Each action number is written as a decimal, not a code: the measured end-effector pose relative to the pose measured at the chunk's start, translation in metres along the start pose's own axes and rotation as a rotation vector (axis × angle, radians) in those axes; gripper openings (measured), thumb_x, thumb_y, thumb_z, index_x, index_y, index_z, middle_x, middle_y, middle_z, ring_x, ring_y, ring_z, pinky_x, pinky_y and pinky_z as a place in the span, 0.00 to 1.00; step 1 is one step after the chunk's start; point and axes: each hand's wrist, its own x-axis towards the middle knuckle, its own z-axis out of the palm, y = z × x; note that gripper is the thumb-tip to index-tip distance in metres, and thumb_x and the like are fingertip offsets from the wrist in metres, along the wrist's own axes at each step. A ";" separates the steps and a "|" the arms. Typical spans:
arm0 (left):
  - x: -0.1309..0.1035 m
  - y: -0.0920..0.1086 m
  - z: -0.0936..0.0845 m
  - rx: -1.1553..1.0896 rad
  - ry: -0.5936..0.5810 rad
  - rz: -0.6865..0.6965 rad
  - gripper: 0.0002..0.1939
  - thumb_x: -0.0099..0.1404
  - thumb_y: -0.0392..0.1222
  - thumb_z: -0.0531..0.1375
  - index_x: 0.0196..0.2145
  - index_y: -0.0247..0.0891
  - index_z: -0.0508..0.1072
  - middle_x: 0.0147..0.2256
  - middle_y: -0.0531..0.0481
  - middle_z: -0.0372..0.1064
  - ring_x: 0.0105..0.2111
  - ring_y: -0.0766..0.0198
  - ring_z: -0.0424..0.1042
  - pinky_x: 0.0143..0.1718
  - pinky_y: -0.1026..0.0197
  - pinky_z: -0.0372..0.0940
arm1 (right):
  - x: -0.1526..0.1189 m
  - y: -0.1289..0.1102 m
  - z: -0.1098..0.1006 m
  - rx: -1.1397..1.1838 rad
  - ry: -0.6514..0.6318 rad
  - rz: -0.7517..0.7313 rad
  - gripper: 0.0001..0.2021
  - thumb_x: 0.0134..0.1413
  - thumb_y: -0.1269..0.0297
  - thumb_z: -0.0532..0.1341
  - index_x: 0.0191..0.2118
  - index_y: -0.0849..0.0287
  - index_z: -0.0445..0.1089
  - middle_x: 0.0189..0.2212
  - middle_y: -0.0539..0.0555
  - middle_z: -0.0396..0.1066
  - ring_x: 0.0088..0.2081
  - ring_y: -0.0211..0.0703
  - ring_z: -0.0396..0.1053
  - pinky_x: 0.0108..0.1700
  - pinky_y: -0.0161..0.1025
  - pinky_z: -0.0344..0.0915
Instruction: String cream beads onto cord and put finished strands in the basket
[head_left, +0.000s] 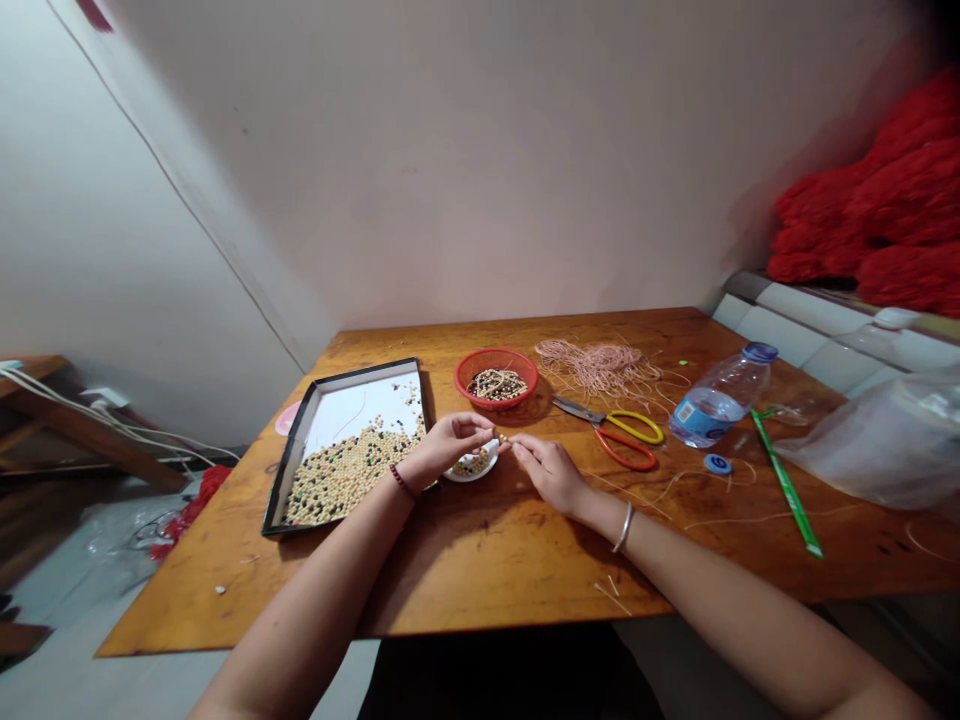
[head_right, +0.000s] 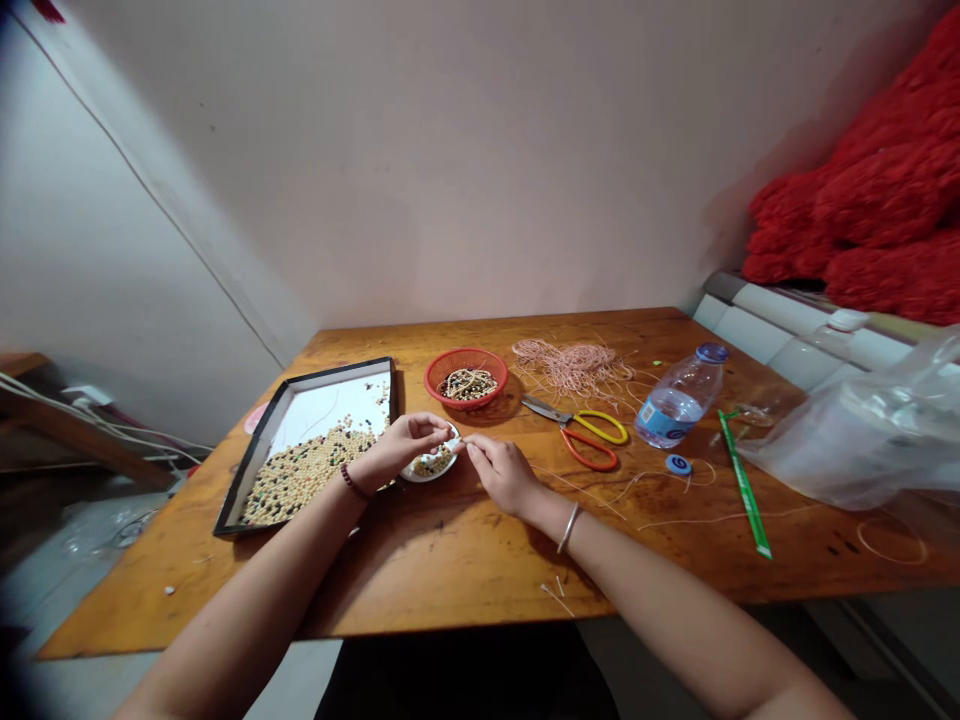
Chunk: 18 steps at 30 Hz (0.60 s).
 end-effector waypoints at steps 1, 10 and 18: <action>0.000 0.000 0.000 0.002 -0.003 -0.001 0.22 0.49 0.50 0.70 0.35 0.30 0.73 0.29 0.50 0.72 0.26 0.72 0.67 0.29 0.68 0.60 | 0.000 0.000 0.000 -0.003 0.000 -0.002 0.17 0.64 0.61 0.49 0.44 0.60 0.74 0.25 0.52 0.71 0.26 0.38 0.65 0.33 0.34 0.58; -0.001 0.001 0.002 0.020 -0.003 0.002 0.23 0.50 0.52 0.69 0.35 0.30 0.73 0.30 0.48 0.72 0.27 0.72 0.67 0.29 0.68 0.61 | -0.001 -0.002 0.000 -0.016 -0.022 -0.004 0.17 0.64 0.61 0.48 0.44 0.60 0.74 0.24 0.51 0.69 0.26 0.38 0.64 0.32 0.34 0.57; -0.001 0.002 0.002 0.030 -0.012 0.019 0.22 0.50 0.52 0.69 0.35 0.31 0.73 0.30 0.49 0.72 0.26 0.72 0.66 0.29 0.68 0.60 | -0.002 -0.004 -0.001 -0.013 -0.020 0.015 0.18 0.64 0.61 0.48 0.44 0.60 0.74 0.22 0.51 0.68 0.25 0.39 0.64 0.32 0.34 0.57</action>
